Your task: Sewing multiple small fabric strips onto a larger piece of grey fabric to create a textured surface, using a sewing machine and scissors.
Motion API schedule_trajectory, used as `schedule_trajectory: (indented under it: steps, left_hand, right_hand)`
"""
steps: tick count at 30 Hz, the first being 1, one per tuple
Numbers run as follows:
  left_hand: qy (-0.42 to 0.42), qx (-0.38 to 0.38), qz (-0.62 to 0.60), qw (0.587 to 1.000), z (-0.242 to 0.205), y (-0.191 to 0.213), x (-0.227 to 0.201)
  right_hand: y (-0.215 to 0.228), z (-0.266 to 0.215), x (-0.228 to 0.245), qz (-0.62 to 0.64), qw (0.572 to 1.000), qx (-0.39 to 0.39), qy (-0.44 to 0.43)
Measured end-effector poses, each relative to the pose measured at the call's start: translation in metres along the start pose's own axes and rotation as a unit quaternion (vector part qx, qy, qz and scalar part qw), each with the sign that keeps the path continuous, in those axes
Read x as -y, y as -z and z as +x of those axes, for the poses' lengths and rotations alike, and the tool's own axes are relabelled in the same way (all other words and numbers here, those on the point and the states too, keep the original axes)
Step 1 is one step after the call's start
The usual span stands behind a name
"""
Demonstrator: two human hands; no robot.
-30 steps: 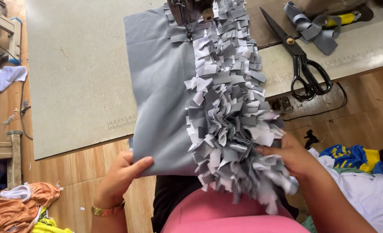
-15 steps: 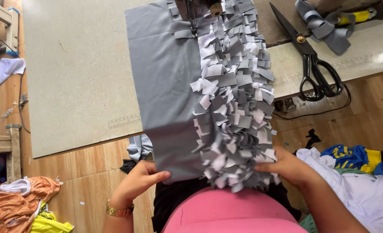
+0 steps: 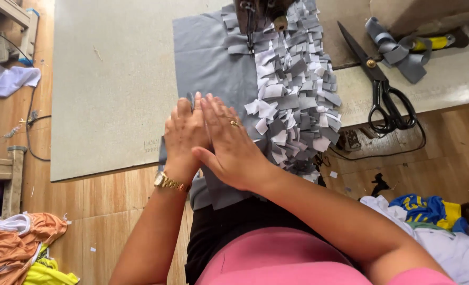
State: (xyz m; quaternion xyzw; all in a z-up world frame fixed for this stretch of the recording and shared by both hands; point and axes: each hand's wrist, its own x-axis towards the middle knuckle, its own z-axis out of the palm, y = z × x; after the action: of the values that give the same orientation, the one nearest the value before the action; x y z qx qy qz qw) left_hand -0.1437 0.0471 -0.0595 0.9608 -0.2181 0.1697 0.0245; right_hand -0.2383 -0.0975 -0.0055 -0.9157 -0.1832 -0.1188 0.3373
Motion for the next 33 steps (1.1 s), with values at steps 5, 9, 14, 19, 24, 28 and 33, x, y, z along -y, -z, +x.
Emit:
schedule_trajectory:
  steps: [5, 9, 14, 19, 24, 28, 33]
  left_hand:
    - [-0.037, -0.041, -0.029, 0.998, 0.000, 0.028, 0.003]
    - [-0.042, -0.040, -0.019, 0.998, -0.002, 0.032, 0.001]
    - [-0.051, -0.057, -0.054, 0.996, -0.002, 0.023, 0.011]
    - [-0.041, -0.064, -0.243, 0.967, -0.006, 0.048, 0.023]
    - [0.012, 0.005, -0.605, 0.796, -0.006, 0.124, 0.006]
    - [-0.020, -0.021, -0.549, 0.836, 0.011, 0.080, -0.002]
    - [-0.090, -0.079, -0.035, 0.992, 0.012, 0.033, 0.010]
  right_hand:
    - [-0.007, -0.007, -0.062, -0.253, 0.962, -0.103, -0.006]
    - [0.049, -0.039, -0.066, -0.339, 0.935, -0.031, -0.102]
    - [0.069, -0.068, -0.081, -0.323, 0.942, -0.008, -0.089]
    - [0.106, -0.061, -0.062, -0.185, 0.979, -0.011, -0.089]
    - [0.103, -0.028, -0.038, -0.052, 0.991, -0.099, 0.079]
    - [0.069, -0.009, -0.070, -0.127, 0.989, -0.046, 0.055]
    - [0.064, -0.019, -0.106, -0.365, 0.931, 0.013, 0.007]
